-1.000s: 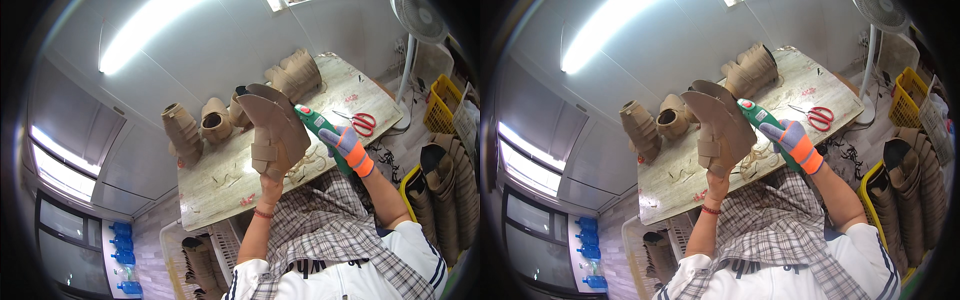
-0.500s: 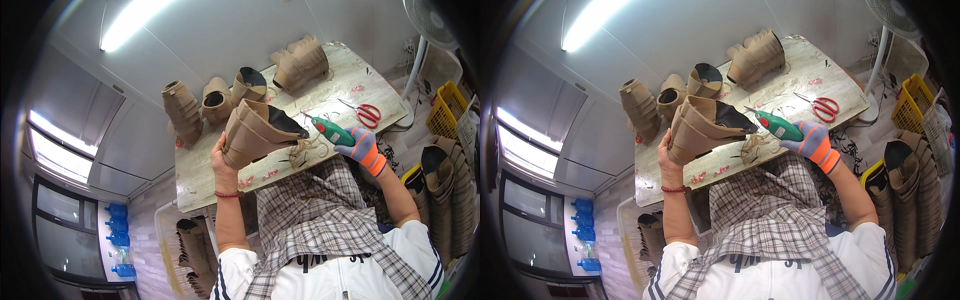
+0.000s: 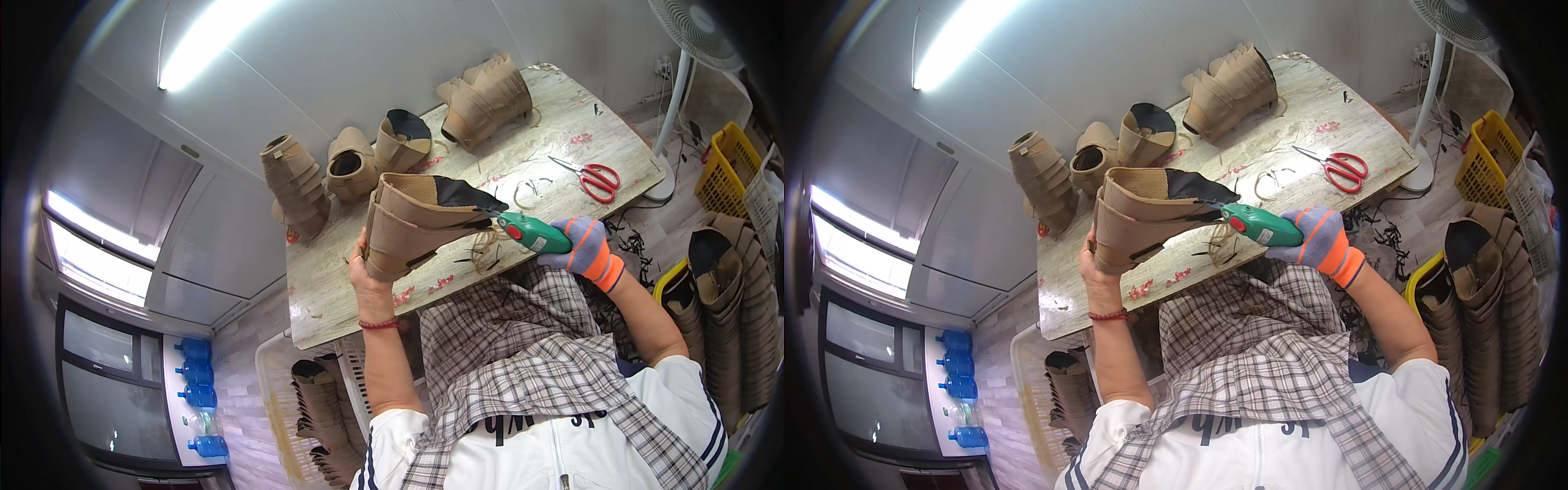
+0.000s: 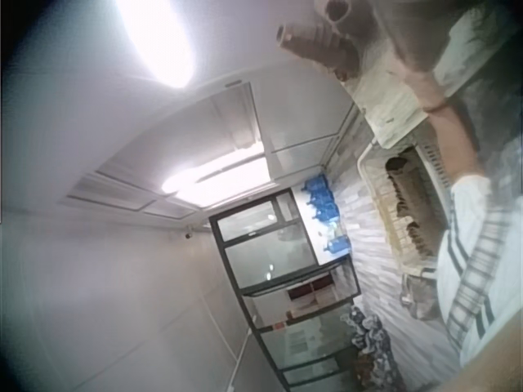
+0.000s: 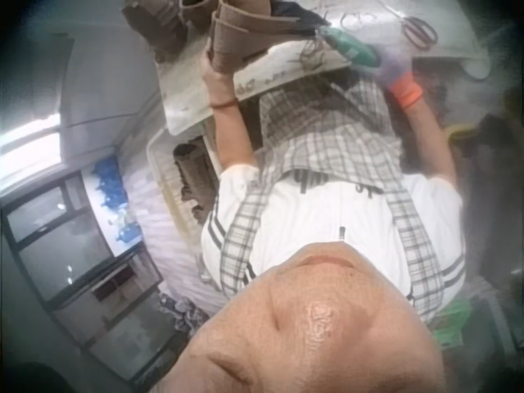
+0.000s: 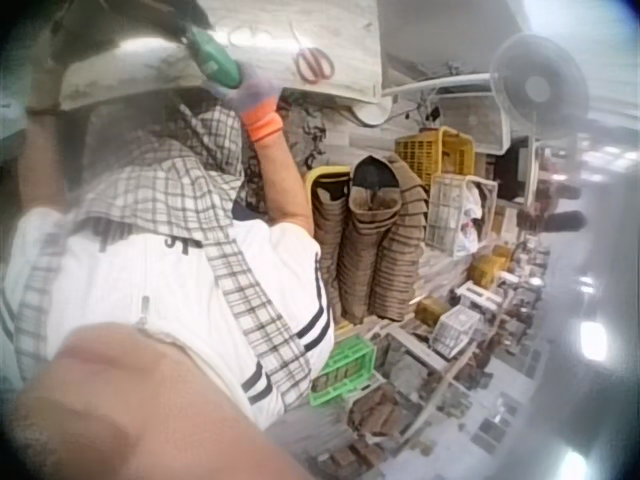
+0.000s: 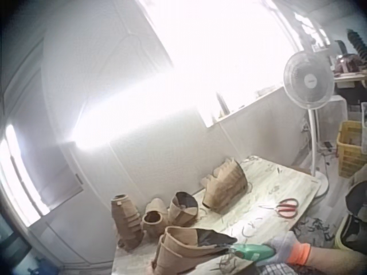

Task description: The person uses a rotary cutting tool to trim the edges of beige shoe uppers, then switches to scissors to trim the interior lining. Finished uppers are placed on the table as the person continues processing additional units.

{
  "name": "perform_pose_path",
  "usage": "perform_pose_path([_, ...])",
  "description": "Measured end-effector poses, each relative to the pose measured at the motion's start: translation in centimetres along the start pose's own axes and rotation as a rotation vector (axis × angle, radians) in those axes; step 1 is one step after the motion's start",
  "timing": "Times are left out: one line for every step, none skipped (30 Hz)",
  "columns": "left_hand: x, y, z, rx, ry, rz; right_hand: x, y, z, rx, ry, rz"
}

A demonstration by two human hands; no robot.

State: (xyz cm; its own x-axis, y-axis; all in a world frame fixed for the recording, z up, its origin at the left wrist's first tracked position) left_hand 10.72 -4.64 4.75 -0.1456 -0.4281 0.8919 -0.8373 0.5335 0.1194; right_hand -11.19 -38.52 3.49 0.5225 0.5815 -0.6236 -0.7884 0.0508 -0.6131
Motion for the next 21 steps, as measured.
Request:
perform_pose_path([0.1,-0.1,0.3,0.003,-0.011,-0.018,0.0,0.0,0.0,-0.006,-0.005,-0.009])
perform_pose_path([0.2,-0.1,0.5,0.006,-0.023,-0.036,0.1,0.0,-0.1,-0.012,-0.009,-0.018])
perform_pose_path([-0.1,-0.4,0.7,-0.003,-0.023,-0.034,0.1,0.1,-0.1,-0.018,-0.014,-0.028])
perform_pose_path([-0.4,-0.5,0.7,-0.008,-0.026,-0.032,0.1,-0.1,0.0,-0.023,-0.022,-0.031])
perform_pose_path([-0.7,-0.6,0.7,-0.013,-0.028,-0.031,0.1,-0.2,0.2,-0.028,-0.030,-0.035])
perform_pose_path([-1.0,-0.6,0.7,-0.021,-0.012,-0.028,0.0,-0.4,0.4,-0.033,-0.038,-0.038])
perform_pose_path([-0.9,-0.6,0.9,-0.031,0.005,-0.026,0.0,-0.6,0.5,-0.034,-0.036,-0.019])
perform_pose_path([-0.8,-0.5,1.1,-0.041,0.022,-0.024,0.0,-0.8,0.7,-0.036,-0.033,0.000])
perform_pose_path([-0.7,-0.4,1.3,-0.052,0.019,-0.016,-0.1,-1.0,0.9,-0.038,-0.030,0.019])
perform_pose_path([0.0,-0.2,1.6,-0.065,0.017,-0.007,-0.1,-1.1,1.0,-0.042,-0.047,0.022])
perform_pose_path([0.5,0.0,2.0,-0.078,0.014,0.002,-0.2,-1.1,1.2,-0.046,-0.064,0.025])
perform_pose_path([0.9,0.1,2.3,-0.085,0.006,0.043,-0.2,-1.2,1.3,-0.050,-0.080,0.028])
perform_pose_path([1.4,0.3,2.5,-0.090,-0.002,0.085,-0.2,-1.4,1.6,-0.034,-0.106,0.031])
perform_pose_path([1.9,0.5,2.8,-0.095,-0.011,0.127,-0.2,-1.6,1.9,-0.018,-0.132,0.033])
perform_pose_path([2.3,0.7,3.0,-0.084,-0.028,0.130,-0.1,-1.7,2.2,-0.002,-0.158,0.035])
perform_pose_path([3.1,1.3,3.1,-0.066,-0.048,0.134,0.2,-1.9,2.4,0.021,-0.195,0.038])
perform_pose_path([3.8,1.6,3.4,-0.054,-0.065,0.137,0.6,-1.9,2.4,0.050,-0.228,0.042])
perform_pose_path([4.5,2.0,3.7,-0.013,-0.094,0.103,1.1,-1.9,2.3,0.079,-0.262,0.046])
perform_pose_path([5.3,2.4,4.1,0.028,-0.121,0.068,1.3,-1.9,2.4,0.093,-0.265,0.019])
perform_pose_path([5.8,2.7,4.4,0.069,-0.148,0.033,1.5,-1.8,2.5,0.106,-0.269,-0.008])
perform_pose_path([6.0,2.8,4.5,0.111,-0.206,0.045,1.7,-1.7,2.6,0.119,-0.273,-0.034])
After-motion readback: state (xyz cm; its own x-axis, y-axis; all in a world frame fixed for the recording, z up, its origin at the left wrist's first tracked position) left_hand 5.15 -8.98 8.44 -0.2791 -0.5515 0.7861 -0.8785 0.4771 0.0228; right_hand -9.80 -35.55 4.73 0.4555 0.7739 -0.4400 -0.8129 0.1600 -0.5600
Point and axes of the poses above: each hand's wrist, its own y-axis away from the middle knuckle, its own x-axis out of the palm, z = x × y, the point moved 3 cm from there along -y, towards the middle knuckle, and after that the axes turned 5 degrees about -x, right-handed, at the moved point
